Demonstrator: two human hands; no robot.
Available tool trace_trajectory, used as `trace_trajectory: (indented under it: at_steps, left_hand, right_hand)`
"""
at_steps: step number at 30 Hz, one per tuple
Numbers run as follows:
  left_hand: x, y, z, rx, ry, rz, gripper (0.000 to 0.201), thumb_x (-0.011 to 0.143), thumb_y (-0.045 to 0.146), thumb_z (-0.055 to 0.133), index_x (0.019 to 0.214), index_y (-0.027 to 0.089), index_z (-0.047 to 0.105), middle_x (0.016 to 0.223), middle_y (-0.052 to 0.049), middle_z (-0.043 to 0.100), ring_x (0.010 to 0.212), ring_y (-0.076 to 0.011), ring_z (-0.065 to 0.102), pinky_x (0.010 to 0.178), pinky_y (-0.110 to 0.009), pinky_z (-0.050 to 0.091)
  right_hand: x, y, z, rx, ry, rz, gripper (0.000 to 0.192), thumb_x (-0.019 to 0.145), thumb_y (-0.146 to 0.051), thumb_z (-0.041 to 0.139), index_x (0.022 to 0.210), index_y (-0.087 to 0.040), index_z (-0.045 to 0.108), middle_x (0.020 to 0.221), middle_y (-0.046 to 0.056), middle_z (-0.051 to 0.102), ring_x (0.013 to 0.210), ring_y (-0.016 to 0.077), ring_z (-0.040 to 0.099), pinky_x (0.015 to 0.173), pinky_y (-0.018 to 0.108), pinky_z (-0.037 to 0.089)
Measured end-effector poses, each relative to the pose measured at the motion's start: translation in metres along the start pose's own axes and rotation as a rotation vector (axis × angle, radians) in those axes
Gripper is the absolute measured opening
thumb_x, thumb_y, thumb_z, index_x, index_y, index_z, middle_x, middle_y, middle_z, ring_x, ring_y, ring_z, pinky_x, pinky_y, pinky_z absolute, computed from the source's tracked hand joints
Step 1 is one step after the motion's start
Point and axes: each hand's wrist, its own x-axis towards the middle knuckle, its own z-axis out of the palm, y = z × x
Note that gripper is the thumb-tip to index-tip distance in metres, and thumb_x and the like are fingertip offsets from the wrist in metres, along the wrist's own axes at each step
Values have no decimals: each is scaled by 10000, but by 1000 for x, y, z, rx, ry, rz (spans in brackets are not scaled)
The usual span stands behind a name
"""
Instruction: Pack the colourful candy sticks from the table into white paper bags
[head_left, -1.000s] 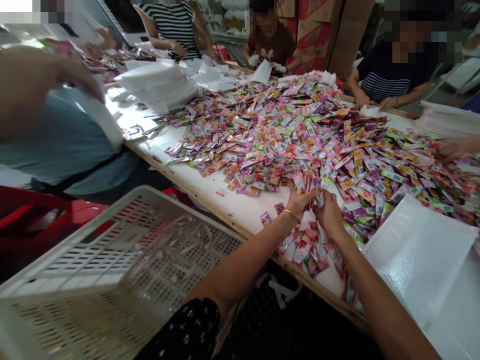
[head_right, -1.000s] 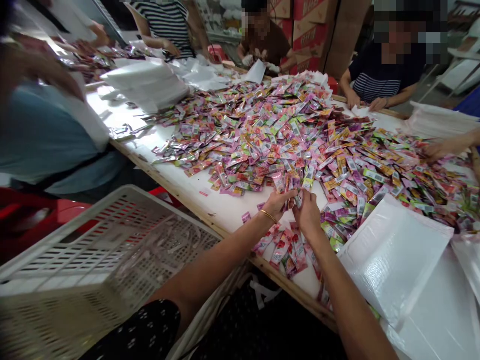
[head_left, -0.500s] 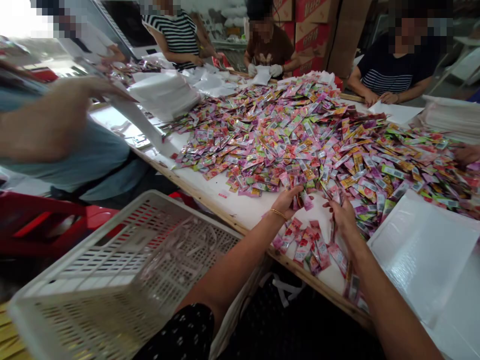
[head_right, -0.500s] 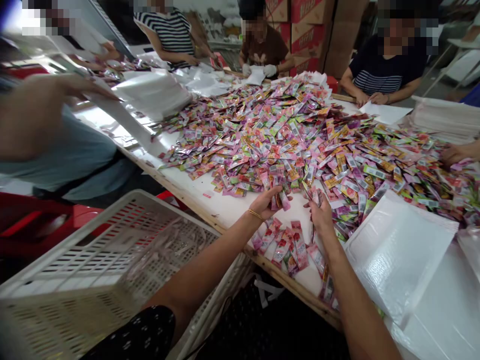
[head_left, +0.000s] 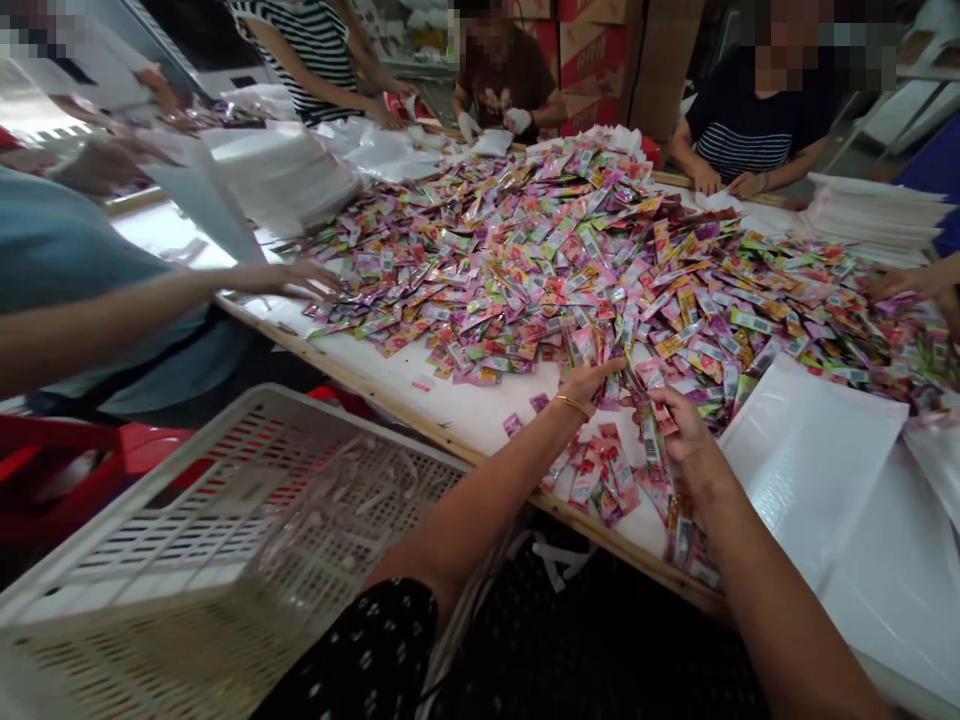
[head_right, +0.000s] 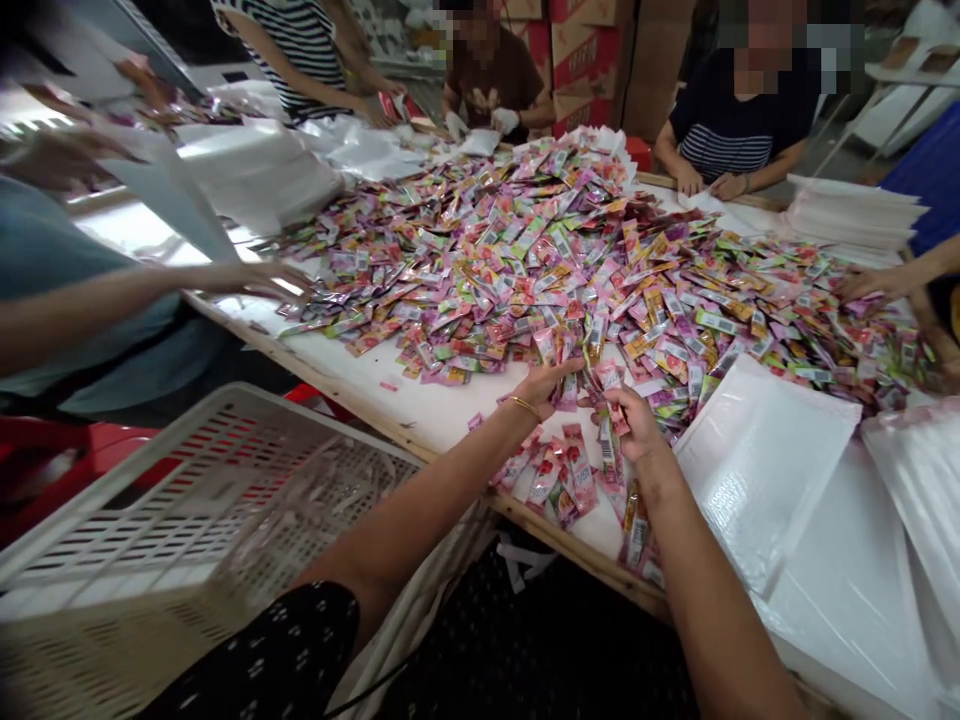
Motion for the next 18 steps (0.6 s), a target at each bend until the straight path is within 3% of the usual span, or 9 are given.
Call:
trace_trajectory:
  at_steps: [4, 7, 9, 12, 15, 18]
  left_hand:
    - [6, 14, 5, -14, 50, 49, 212, 615, 101, 742, 775, 120, 605, 609, -3, 660, 514, -123, 596, 547, -258, 514]
    - [1, 25, 2, -10, 101, 5, 132, 664, 116, 698, 734, 108, 587, 583, -19, 644, 498, -121, 594, 561, -265, 526]
    - [-7, 25, 0, 45, 51, -27, 153, 646, 113, 711, 748, 98, 598, 605, -35, 656, 508, -127, 603, 557, -265, 524]
    - [-17, 9, 2, 122, -44, 4, 255, 572, 106, 773, 774, 107, 617, 626, -14, 663, 517, -125, 604, 557, -259, 518]
    - [-19, -10, 9, 171, -43, 65, 327, 499, 147, 847, 710, 121, 598, 566, 30, 617, 472, -97, 558, 537, -242, 494]
    - [-15, -18, 14, 189, -49, -12, 376, 466, 188, 880, 693, 118, 589, 542, 22, 605, 454, -109, 553, 512, -258, 489]
  right_hand:
    - [-5, -5, -7, -19, -96, 108, 334, 603, -354, 551, 873, -163, 603, 720, 84, 681, 530, 178, 578, 404, 258, 423]
    - [-7, -6, -8, 33, -85, 23, 401, 627, -331, 515, 995, -196, 598, 773, 55, 689, 605, 190, 618, 462, 274, 465]
    - [-6, -5, -6, 109, -60, -28, 380, 645, -299, 501, 1004, -215, 591, 760, 28, 682, 617, 180, 621, 495, 271, 476]
    - [0, -1, -3, 171, -19, 17, 222, 654, -288, 499, 835, -196, 587, 624, 21, 631, 565, 176, 591, 511, 276, 478]
    - [5, 3, -1, 161, -10, 71, 73, 629, -263, 525, 661, -197, 519, 480, -2, 528, 467, 154, 518, 500, 270, 466]
    - [8, 6, 0, 147, -10, 84, 81, 568, -189, 533, 584, -199, 455, 427, -35, 454, 382, 108, 416, 443, 236, 410]
